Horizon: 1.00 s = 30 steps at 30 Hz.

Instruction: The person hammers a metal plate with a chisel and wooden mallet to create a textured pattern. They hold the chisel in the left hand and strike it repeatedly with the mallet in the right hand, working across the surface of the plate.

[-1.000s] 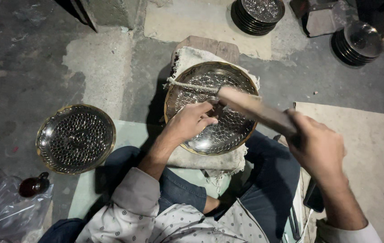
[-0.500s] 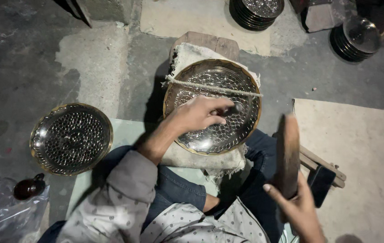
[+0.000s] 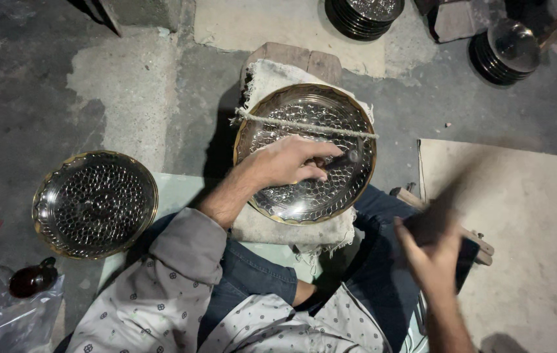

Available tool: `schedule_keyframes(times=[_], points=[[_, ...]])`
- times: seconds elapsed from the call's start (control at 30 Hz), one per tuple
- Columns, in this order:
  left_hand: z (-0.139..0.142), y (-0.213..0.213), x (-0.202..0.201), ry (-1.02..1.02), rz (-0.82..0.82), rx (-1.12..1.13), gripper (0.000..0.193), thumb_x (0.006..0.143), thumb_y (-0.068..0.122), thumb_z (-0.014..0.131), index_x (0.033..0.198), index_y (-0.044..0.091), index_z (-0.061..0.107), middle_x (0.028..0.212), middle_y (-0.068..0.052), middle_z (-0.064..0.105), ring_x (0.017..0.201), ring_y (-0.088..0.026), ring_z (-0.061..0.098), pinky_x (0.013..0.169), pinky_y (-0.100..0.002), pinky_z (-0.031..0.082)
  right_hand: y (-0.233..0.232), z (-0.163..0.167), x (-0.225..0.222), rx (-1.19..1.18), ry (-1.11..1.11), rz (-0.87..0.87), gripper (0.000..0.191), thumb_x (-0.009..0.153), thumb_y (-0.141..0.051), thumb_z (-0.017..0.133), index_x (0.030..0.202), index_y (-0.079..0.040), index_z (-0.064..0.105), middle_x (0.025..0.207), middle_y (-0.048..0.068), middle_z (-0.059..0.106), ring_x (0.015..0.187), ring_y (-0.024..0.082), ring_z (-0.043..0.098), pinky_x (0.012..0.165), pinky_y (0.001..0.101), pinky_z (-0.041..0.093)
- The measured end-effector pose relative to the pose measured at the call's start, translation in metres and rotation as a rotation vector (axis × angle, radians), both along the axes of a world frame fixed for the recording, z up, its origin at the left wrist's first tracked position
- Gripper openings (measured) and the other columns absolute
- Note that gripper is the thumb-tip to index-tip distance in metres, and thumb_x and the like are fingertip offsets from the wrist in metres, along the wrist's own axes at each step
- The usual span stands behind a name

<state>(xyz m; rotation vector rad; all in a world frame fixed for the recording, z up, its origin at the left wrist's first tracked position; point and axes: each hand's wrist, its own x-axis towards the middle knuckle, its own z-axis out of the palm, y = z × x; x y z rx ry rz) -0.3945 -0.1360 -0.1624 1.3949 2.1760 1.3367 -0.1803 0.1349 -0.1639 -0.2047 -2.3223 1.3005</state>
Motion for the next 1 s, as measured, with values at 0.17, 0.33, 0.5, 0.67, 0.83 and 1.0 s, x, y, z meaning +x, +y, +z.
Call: schedule_keyframes(times=[0.17, 0.33, 0.5, 0.67, 0.83, 1.0], points=[[-0.011, -0.018, -0.003, 0.034, 0.001, 0.026, 0.054, 0.085, 0.023, 0.079, 0.135, 0.011, 0.063, 0.130, -0.012, 0.070, 0.112, -0.029, 0.072, 0.096, -0.041, 0.056, -0.016, 0.008, -0.018, 0.445, -0.281, 0.033, 0.084, 0.075, -0.003, 0.082, 0.149, -0.008, 0.043, 0.126, 0.026, 0.067, 0.114, 0.039, 0.069, 0.095, 0.0444, 0.056], [-0.017, -0.036, -0.003, -0.009, 0.020, -0.046, 0.051, 0.085, 0.024, 0.079, 0.133, 0.012, 0.065, 0.124, -0.011, 0.073, 0.110, -0.028, 0.073, 0.096, -0.040, 0.057, -0.040, 0.007, -0.019, 0.408, -0.363, -0.022, 0.084, 0.072, 0.000, 0.080, 0.148, -0.010, 0.046, 0.125, 0.024, 0.069, 0.114, 0.036, 0.070, 0.093, 0.0421, 0.057], [-0.018, -0.045, -0.003, 0.035, 0.006, -0.038, 0.051, 0.085, 0.024, 0.079, 0.133, 0.012, 0.065, 0.122, -0.012, 0.074, 0.110, -0.028, 0.073, 0.096, -0.040, 0.057, -0.046, -0.003, -0.018, 0.294, -0.266, 0.018, 0.083, 0.073, 0.000, 0.076, 0.149, -0.009, 0.045, 0.126, 0.023, 0.070, 0.113, 0.033, 0.072, 0.093, 0.0396, 0.058], [-0.019, -0.047, -0.001, -0.023, 0.000, -0.108, 0.051, 0.085, 0.025, 0.077, 0.133, 0.015, 0.066, 0.119, -0.009, 0.076, 0.108, -0.026, 0.075, 0.097, -0.039, 0.057, -0.043, -0.018, -0.015, 0.259, -0.216, 0.073, 0.085, 0.072, 0.003, 0.077, 0.150, -0.005, 0.045, 0.131, 0.024, 0.067, 0.120, 0.033, 0.068, 0.099, 0.0409, 0.055], [-0.017, -0.048, 0.001, 0.009, -0.009, -0.049, 0.051, 0.085, 0.024, 0.078, 0.134, 0.013, 0.065, 0.124, -0.011, 0.073, 0.112, -0.029, 0.073, 0.098, -0.040, 0.055, -0.040, -0.022, -0.011, 0.300, -0.306, 0.011, 0.084, 0.073, 0.001, 0.081, 0.149, -0.005, 0.046, 0.131, 0.021, 0.067, 0.117, 0.029, 0.069, 0.099, 0.0392, 0.056], [-0.017, -0.047, 0.005, 0.024, -0.002, -0.041, 0.051, 0.086, 0.024, 0.078, 0.134, 0.015, 0.066, 0.127, -0.012, 0.072, 0.114, -0.029, 0.072, 0.100, -0.039, 0.055, -0.043, -0.018, 0.001, 0.267, -0.335, -0.033, 0.083, 0.073, 0.003, 0.081, 0.148, -0.004, 0.046, 0.131, 0.022, 0.067, 0.117, 0.029, 0.068, 0.097, 0.0406, 0.055]])
